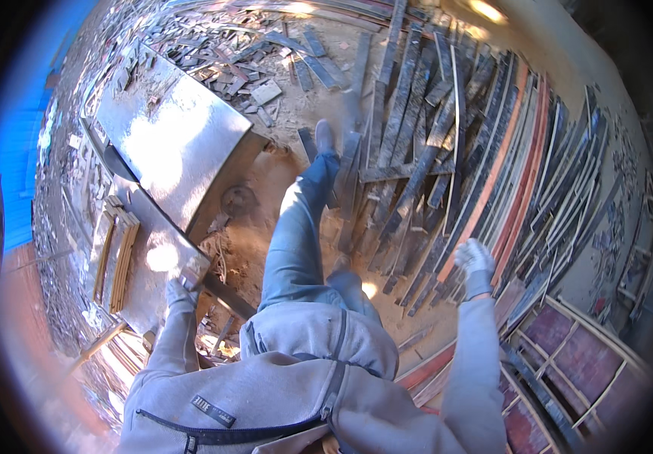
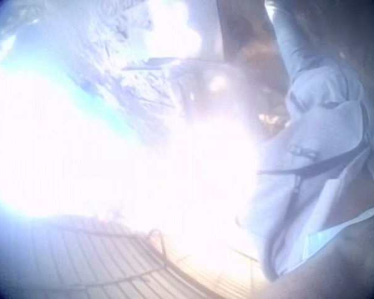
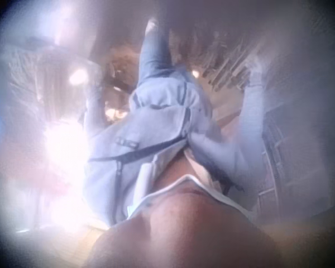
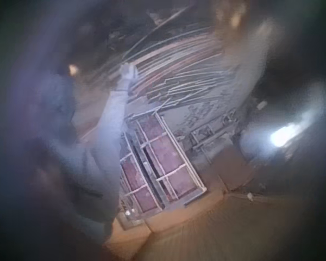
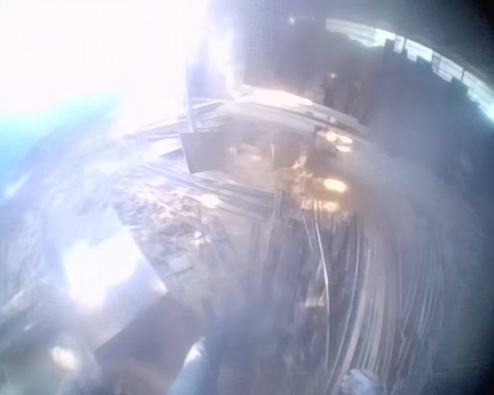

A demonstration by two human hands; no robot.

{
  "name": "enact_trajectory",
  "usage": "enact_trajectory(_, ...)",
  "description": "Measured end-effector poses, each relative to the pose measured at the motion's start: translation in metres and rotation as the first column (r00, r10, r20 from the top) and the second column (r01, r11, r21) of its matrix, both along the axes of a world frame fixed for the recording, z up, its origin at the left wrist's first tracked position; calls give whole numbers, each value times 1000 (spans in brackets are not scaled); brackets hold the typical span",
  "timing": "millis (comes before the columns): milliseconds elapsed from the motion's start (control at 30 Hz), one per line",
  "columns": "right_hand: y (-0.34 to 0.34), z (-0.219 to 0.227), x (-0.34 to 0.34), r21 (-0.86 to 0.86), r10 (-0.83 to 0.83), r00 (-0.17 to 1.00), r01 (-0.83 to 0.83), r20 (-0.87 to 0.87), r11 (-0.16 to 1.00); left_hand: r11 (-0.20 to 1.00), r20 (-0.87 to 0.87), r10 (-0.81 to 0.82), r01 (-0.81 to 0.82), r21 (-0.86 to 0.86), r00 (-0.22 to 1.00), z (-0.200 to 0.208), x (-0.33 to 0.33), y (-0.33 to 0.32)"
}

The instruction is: The person repeatedly places wooden planks on a table saw, aligns them with a guide, and pushes them through the blade to cut. Cut pieces are set aside on the table. The person also picks up and moves several cut pieces on the floor.

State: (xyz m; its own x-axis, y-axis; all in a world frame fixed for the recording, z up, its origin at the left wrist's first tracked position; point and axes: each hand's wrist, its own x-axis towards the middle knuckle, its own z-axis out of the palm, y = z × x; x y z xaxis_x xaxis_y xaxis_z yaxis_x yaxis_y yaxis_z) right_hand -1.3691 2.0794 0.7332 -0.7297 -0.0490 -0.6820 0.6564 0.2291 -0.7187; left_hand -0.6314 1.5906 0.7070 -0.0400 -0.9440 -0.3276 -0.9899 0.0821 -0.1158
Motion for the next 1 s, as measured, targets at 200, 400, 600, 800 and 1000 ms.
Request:
enact_trajectory(200,-226,-53,-47,151,383,919,-394,97,907,978,327,120,-168,126,938,17,-15,2)
enact_trajectory(400,-448,-197,-148,343,696,672,-735,252,585,846,593,126,-398,355,795,60,-211,-56)
enact_trajectory(600,-632,-382,-201,646,885,311,-763,347,16,768,-111,526,-414,488,843,-66,-511,-133)
enact_trajectory(800,-731,-555,-206,630,762,284,-750,582,-201,552,-294,817,-526,647,496,-211,-685,-203)
enact_trajectory(1000,-741,-660,-203,714,777,322,-664,541,-222,380,-299,925,-631,676,237,-269,-710,-209)
